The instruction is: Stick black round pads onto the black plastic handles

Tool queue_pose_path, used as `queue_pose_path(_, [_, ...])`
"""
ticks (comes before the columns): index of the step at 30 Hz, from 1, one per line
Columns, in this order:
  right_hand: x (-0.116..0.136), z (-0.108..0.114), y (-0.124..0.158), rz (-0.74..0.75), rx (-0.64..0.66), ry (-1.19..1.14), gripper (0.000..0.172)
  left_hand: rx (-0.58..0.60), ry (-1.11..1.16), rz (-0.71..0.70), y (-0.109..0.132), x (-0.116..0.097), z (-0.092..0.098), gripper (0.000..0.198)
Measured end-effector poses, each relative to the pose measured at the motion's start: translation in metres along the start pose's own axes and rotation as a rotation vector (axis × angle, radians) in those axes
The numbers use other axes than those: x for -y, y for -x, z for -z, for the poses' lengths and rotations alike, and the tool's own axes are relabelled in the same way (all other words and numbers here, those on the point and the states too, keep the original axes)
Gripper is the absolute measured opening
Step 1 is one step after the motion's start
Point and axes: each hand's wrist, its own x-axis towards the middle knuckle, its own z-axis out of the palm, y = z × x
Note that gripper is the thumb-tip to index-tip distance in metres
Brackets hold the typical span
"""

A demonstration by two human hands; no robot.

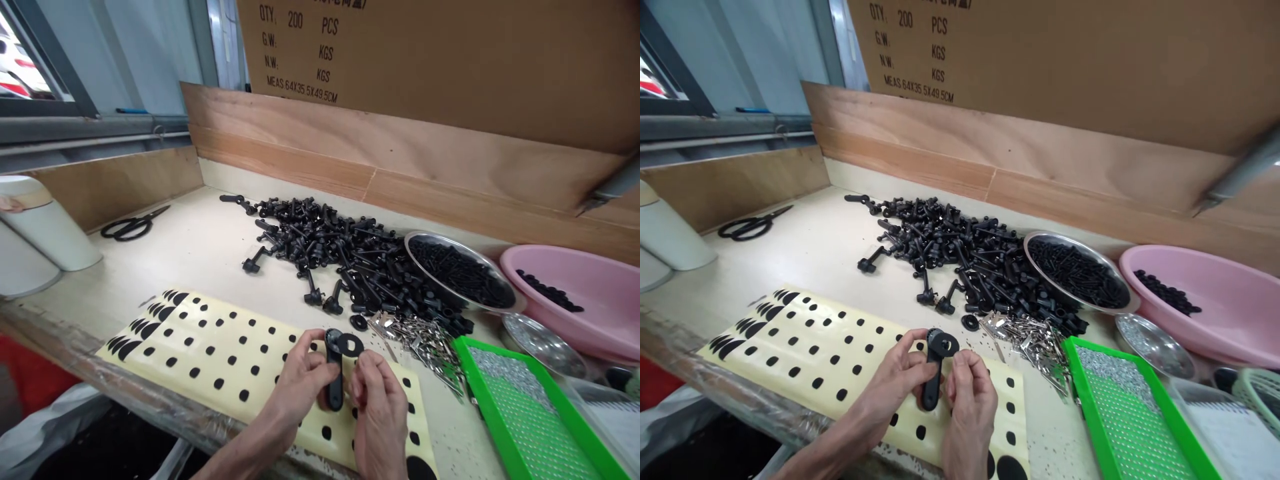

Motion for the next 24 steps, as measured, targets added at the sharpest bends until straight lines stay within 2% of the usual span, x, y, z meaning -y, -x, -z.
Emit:
queue_pose_path(5, [0.001,-0.003,0.002,-0.031,-0.015,-0.021,0.037,0.004,0.024,-0.001,-0.001,0.005,-0.004,0.054])
queue_pose_path(11, [0.000,-0.002,0.000,-0.047,-0.042,-0.009,0.037,-0.016,0.003,-0.021,0.003,0.001,-0.010,0.050])
queue_pose_path(24, [0.000,-0.001,0.001,-0.072,-0.044,-0.002,0.038,-0.012,0.001,-0.044,0.003,0.003,-0.012,0.047])
